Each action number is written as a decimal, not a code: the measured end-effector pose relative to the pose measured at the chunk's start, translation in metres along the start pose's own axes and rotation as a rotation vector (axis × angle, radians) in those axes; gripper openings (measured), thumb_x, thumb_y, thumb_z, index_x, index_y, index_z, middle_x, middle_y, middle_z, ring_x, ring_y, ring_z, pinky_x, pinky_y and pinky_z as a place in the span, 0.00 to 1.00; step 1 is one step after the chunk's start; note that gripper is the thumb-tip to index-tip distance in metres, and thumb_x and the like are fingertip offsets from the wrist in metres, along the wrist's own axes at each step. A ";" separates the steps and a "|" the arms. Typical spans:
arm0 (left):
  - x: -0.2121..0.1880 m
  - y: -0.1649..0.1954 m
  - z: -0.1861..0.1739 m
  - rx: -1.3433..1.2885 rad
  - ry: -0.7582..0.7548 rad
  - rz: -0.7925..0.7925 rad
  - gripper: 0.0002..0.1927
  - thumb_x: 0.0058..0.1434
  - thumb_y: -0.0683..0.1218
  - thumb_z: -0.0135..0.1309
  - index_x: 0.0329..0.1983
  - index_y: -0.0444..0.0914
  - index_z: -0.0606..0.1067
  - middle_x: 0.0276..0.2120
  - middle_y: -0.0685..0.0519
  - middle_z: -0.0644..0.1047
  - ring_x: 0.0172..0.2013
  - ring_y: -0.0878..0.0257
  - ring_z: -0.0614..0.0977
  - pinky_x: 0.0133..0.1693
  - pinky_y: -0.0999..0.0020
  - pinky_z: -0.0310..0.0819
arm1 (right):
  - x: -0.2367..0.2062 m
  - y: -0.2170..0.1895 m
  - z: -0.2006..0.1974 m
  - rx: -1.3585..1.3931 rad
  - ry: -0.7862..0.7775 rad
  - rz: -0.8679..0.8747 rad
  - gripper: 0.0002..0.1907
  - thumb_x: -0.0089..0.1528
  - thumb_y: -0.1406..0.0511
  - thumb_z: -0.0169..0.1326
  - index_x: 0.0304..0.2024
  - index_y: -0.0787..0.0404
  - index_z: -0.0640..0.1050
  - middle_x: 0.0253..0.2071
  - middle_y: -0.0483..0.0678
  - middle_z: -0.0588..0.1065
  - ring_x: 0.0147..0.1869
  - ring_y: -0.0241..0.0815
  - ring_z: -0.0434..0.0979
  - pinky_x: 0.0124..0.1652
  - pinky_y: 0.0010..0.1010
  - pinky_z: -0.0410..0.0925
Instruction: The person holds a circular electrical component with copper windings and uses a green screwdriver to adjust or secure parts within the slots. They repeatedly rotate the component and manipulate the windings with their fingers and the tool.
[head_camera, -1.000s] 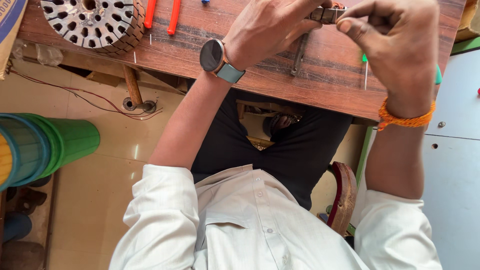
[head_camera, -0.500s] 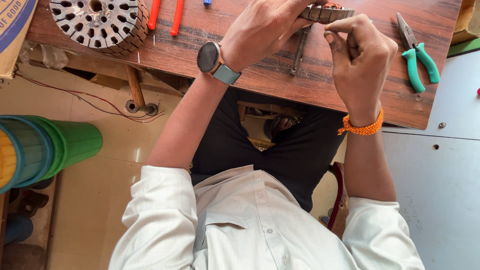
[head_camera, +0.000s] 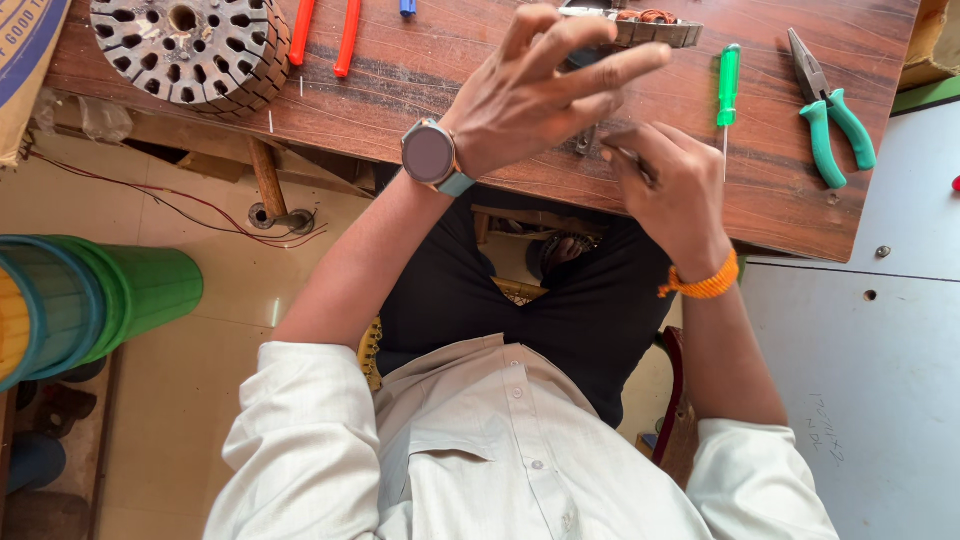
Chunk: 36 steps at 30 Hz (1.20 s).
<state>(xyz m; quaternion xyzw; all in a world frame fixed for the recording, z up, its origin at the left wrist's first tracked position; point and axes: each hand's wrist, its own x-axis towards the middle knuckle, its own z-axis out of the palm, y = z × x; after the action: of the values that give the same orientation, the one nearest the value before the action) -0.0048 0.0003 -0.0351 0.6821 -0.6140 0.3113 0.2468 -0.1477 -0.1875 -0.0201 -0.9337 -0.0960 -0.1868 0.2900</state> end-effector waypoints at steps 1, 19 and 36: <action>-0.003 0.000 0.002 0.028 -0.009 0.004 0.10 0.68 0.48 0.61 0.50 0.43 0.78 0.64 0.63 0.74 0.61 0.61 0.67 0.57 0.59 0.69 | -0.001 -0.002 -0.007 0.003 -0.017 0.022 0.06 0.64 0.75 0.63 0.43 0.63 0.81 0.36 0.50 0.79 0.33 0.41 0.77 0.34 0.30 0.69; -0.022 0.040 0.040 -1.184 0.494 -1.002 0.08 0.71 0.45 0.60 0.48 0.36 0.80 0.36 0.56 0.83 0.32 0.72 0.80 0.35 0.75 0.74 | 0.099 0.007 -0.036 -0.341 0.000 -0.283 0.08 0.71 0.68 0.61 0.37 0.66 0.79 0.24 0.49 0.72 0.26 0.43 0.68 0.34 0.32 0.61; -0.006 0.023 0.070 -1.818 0.756 -1.283 0.12 0.69 0.44 0.59 0.49 0.31 0.78 0.41 0.47 0.83 0.21 0.76 0.69 0.23 0.79 0.64 | 0.141 0.069 -0.017 -0.220 -0.154 -0.099 0.08 0.72 0.71 0.64 0.39 0.69 0.80 0.28 0.52 0.76 0.30 0.44 0.74 0.35 0.33 0.64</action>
<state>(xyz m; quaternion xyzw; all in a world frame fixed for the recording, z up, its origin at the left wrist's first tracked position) -0.0189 -0.0490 -0.0886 0.3036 -0.0422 -0.2402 0.9211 -0.0046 -0.2435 0.0146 -0.9655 -0.1430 -0.1384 0.1680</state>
